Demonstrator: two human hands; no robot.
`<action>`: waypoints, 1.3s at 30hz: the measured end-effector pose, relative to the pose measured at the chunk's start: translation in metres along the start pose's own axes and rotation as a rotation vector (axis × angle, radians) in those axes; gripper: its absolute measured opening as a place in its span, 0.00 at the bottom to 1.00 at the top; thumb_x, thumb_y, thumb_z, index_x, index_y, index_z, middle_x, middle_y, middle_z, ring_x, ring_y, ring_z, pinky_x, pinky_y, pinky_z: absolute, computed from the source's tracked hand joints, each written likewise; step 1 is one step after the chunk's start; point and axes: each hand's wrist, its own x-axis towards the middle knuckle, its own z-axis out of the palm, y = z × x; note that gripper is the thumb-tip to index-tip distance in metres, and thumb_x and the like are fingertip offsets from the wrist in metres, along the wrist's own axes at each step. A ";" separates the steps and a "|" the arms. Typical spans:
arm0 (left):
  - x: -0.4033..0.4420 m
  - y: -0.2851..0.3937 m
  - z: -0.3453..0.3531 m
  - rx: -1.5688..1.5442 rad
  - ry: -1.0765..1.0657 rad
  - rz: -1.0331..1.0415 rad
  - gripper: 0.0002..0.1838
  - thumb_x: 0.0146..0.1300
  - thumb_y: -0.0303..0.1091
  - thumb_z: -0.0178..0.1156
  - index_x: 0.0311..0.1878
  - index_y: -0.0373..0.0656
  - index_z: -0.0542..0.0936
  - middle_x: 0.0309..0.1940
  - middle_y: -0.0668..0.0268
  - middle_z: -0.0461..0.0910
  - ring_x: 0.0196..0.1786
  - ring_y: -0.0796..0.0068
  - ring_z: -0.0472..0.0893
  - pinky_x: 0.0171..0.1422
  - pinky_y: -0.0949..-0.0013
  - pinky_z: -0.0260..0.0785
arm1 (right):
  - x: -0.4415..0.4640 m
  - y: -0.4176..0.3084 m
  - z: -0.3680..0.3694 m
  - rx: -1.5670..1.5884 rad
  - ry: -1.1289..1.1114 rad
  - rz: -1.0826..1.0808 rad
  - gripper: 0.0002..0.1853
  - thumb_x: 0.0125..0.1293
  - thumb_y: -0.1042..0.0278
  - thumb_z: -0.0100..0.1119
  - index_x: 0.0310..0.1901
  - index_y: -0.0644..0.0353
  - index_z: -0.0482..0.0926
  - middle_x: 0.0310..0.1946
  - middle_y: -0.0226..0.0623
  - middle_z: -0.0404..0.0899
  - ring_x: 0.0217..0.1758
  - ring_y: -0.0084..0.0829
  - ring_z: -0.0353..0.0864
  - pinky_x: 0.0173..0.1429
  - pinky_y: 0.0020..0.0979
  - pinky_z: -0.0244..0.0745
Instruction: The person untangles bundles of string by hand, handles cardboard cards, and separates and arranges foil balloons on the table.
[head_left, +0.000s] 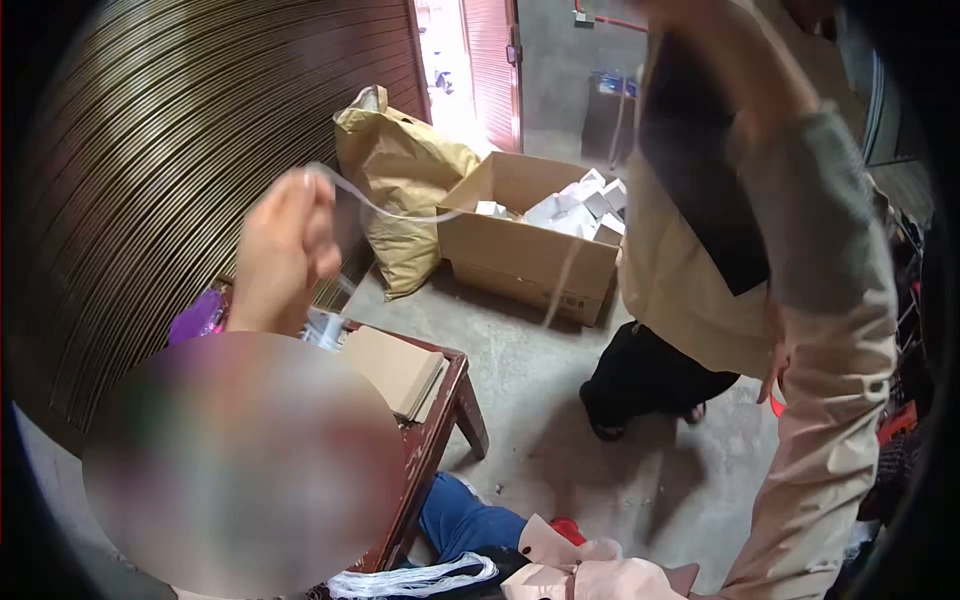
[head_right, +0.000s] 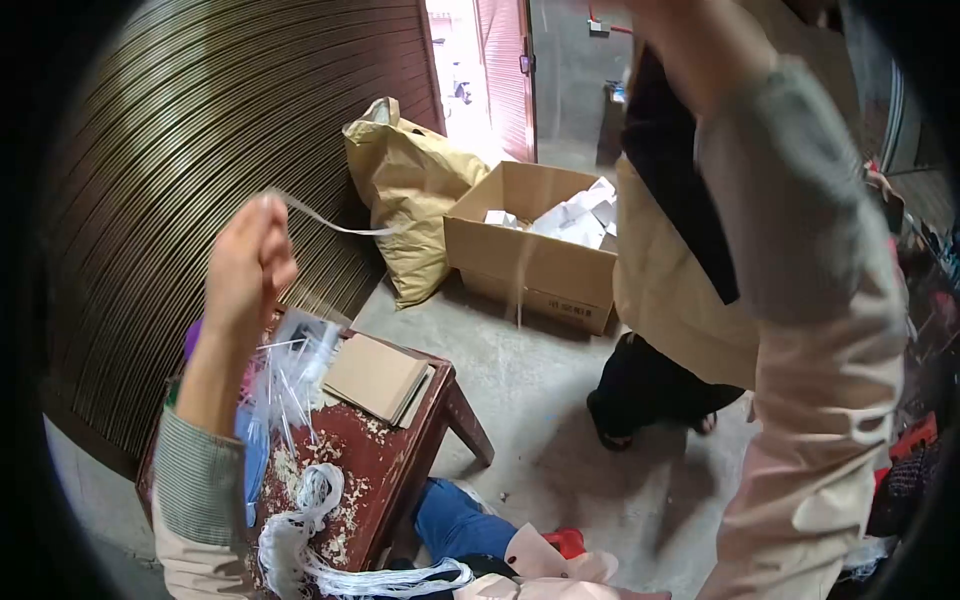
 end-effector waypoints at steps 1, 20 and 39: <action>0.004 0.020 0.009 0.022 -0.019 -0.018 0.11 0.68 0.36 0.43 0.33 0.45 0.72 0.17 0.77 0.62 0.17 0.89 0.59 0.17 0.85 0.52 | -0.012 0.014 0.016 0.058 -0.062 0.025 0.12 0.61 0.73 0.50 0.46 0.65 0.75 0.15 0.21 0.62 0.13 0.12 0.53 0.15 0.15 0.47; -0.012 0.054 0.058 -0.091 -0.006 -0.174 0.14 0.71 0.35 0.40 0.37 0.37 0.71 0.21 0.73 0.65 0.18 0.89 0.58 0.17 0.87 0.51 | -0.042 0.080 0.159 0.407 0.133 -0.071 0.14 0.64 0.68 0.45 0.51 0.60 0.70 0.33 0.32 0.71 0.26 0.16 0.67 0.30 0.15 0.65; -0.073 -0.021 -0.022 0.638 -0.510 -0.153 0.11 0.63 0.31 0.47 0.34 0.39 0.79 0.21 0.70 0.74 0.23 0.82 0.68 0.27 0.77 0.61 | -0.131 0.144 0.208 0.492 -0.212 0.145 0.11 0.69 0.64 0.43 0.34 0.60 0.73 0.28 0.31 0.75 0.24 0.18 0.64 0.29 0.18 0.64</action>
